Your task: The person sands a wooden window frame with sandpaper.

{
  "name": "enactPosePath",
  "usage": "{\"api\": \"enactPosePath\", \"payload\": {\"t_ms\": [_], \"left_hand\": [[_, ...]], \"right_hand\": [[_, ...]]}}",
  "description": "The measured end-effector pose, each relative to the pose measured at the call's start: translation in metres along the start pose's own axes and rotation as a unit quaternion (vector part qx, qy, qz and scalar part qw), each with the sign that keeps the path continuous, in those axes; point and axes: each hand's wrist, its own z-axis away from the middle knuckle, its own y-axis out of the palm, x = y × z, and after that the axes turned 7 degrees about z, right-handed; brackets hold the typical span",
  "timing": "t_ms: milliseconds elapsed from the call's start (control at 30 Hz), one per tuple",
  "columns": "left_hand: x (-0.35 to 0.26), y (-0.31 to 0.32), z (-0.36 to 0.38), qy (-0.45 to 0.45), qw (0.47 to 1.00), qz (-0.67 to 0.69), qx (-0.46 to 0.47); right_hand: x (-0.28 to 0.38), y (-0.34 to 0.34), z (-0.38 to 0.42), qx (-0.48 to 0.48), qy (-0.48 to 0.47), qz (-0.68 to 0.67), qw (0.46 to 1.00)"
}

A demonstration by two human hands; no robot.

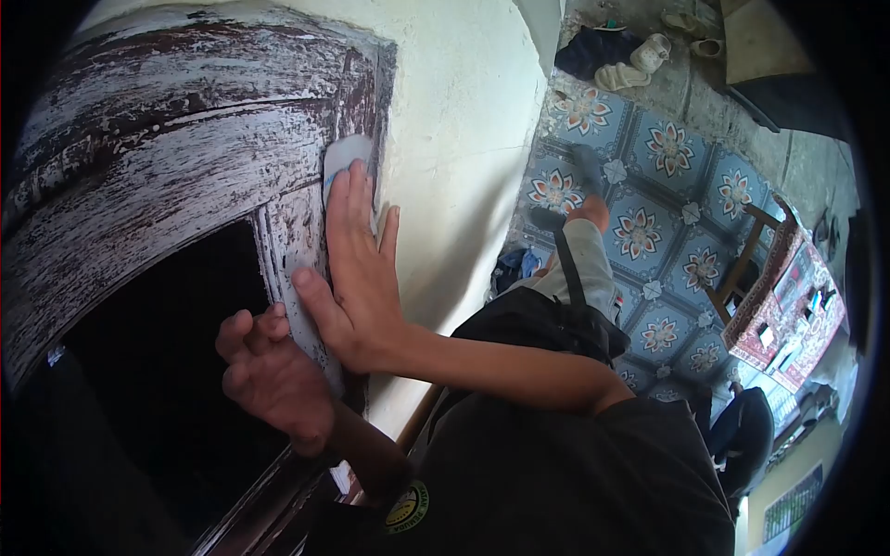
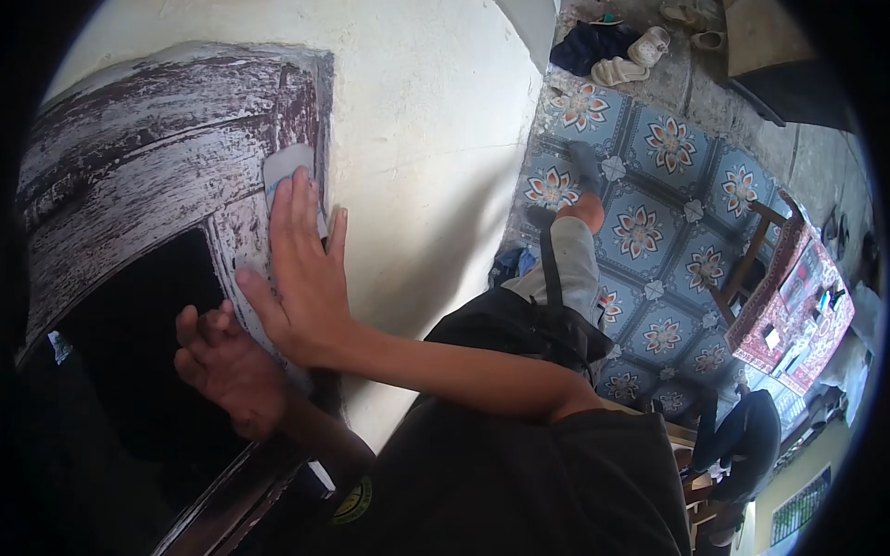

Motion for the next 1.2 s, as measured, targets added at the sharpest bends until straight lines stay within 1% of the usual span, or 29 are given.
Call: {"api": "enactPosePath", "payload": {"t_ms": [33, 100, 167, 200, 233, 300, 367, 400, 433, 500, 533, 567, 600, 633, 667, 700, 767, 800, 833, 900, 967, 1067, 1100, 1133, 1167, 1200], "left_hand": [[-0.001, 0.000, 0.003, -0.010, 1.000, 0.000, -0.001], [0.000, 0.001, 0.001, -0.003, 1.000, 0.010, -0.017], [-0.004, 0.003, 0.002, -0.003, 1.000, 0.004, -0.015], [-0.001, 0.004, -0.001, -0.007, 1.000, 0.003, -0.015], [0.004, 0.004, -0.005, -0.002, 1.000, 0.007, -0.010], [0.001, 0.003, -0.002, -0.003, 1.000, 0.012, -0.006], [0.000, 0.002, 0.001, -0.012, 1.000, 0.008, -0.014], [0.001, 0.002, -0.002, -0.008, 1.000, 0.006, -0.017], [0.000, 0.003, -0.003, -0.001, 1.000, 0.005, -0.016], [0.002, 0.005, -0.003, 0.001, 1.000, -0.011, -0.014], [0.003, 0.005, -0.006, 0.001, 1.000, -0.007, -0.010], [0.003, 0.003, -0.009, 0.005, 1.000, 0.013, 0.022], [0.002, 0.003, -0.008, 0.009, 0.998, 0.032, 0.051], [0.003, 0.004, -0.006, 0.005, 0.998, 0.032, 0.049], [0.003, 0.005, -0.004, 0.001, 1.000, 0.020, 0.014], [0.002, 0.006, -0.003, -0.002, 1.000, 0.007, -0.020], [0.001, 0.006, -0.002, 0.000, 1.000, 0.000, -0.020], [0.001, 0.006, -0.002, -0.004, 1.000, -0.004, -0.020], [0.001, 0.006, -0.003, -0.002, 1.000, -0.002, -0.019], [0.001, 0.006, -0.002, -0.003, 1.000, -0.005, -0.023], [0.001, 0.007, -0.001, -0.013, 0.999, -0.009, -0.030], [-0.003, 0.005, 0.000, -0.010, 0.999, -0.014, -0.033], [-0.001, 0.006, 0.000, -0.016, 0.999, -0.012, -0.031], [0.002, 0.005, -0.003, -0.017, 0.999, -0.008, -0.026], [0.002, 0.004, -0.003, -0.012, 1.000, -0.007, -0.025], [0.000, 0.003, -0.001, -0.010, 1.000, -0.007, -0.026]], "right_hand": [[0.001, -0.006, -0.023, 0.002, 0.010, 0.000, 1.000], [0.002, -0.018, -0.072, -0.076, -0.013, 0.017, 0.997], [0.006, -0.018, -0.049, -0.082, -0.032, 0.011, 0.996], [0.008, -0.019, -0.025, -0.025, -0.020, 0.010, 0.999], [0.014, -0.024, -0.017, 0.030, -0.003, 0.011, 0.999], [0.008, -0.021, -0.024, 0.028, 0.010, 0.016, 0.999], [0.002, -0.025, -0.069, -0.051, -0.028, 0.060, 0.997], [0.001, -0.018, -0.069, -0.069, -0.016, 0.076, 0.995], [0.003, -0.021, -0.062, -0.071, -0.023, 0.075, 0.994], [0.008, -0.031, -0.030, 0.017, -0.005, 0.095, 0.995], [0.015, -0.030, -0.021, 0.011, -0.010, 0.115, 0.993], [0.013, -0.028, -0.023, 0.009, -0.005, 0.116, 0.993], [0.009, -0.025, -0.032, -0.033, -0.005, 0.124, 0.992], [0.009, -0.024, -0.048, -0.072, -0.007, 0.133, 0.989], [0.002, -0.022, -0.072, -0.151, -0.035, 0.151, 0.976], [0.002, -0.022, -0.070, -0.146, -0.038, 0.150, 0.977], [-0.007, -0.025, -0.069, -0.143, -0.039, 0.180, 0.972], [-0.007, -0.022, -0.049, -0.123, -0.030, 0.172, 0.977], [-0.006, -0.020, -0.043, -0.126, -0.032, 0.172, 0.976], [-0.008, -0.017, -0.034, -0.095, -0.019, 0.169, 0.981], [-0.015, -0.025, -0.085, -0.194, -0.036, 0.183, 0.963], [-0.015, -0.024, -0.062, -0.197, -0.053, 0.174, 0.963], [-0.016, -0.021, -0.035, -0.137, -0.038, 0.172, 0.975], [-0.008, -0.025, -0.026, -0.076, -0.016, 0.170, 0.982], [-0.010, -0.026, -0.033, -0.078, -0.009, 0.171, 0.982], [-0.016, -0.027, -0.049, -0.120, -0.017, 0.167, 0.978]]}}
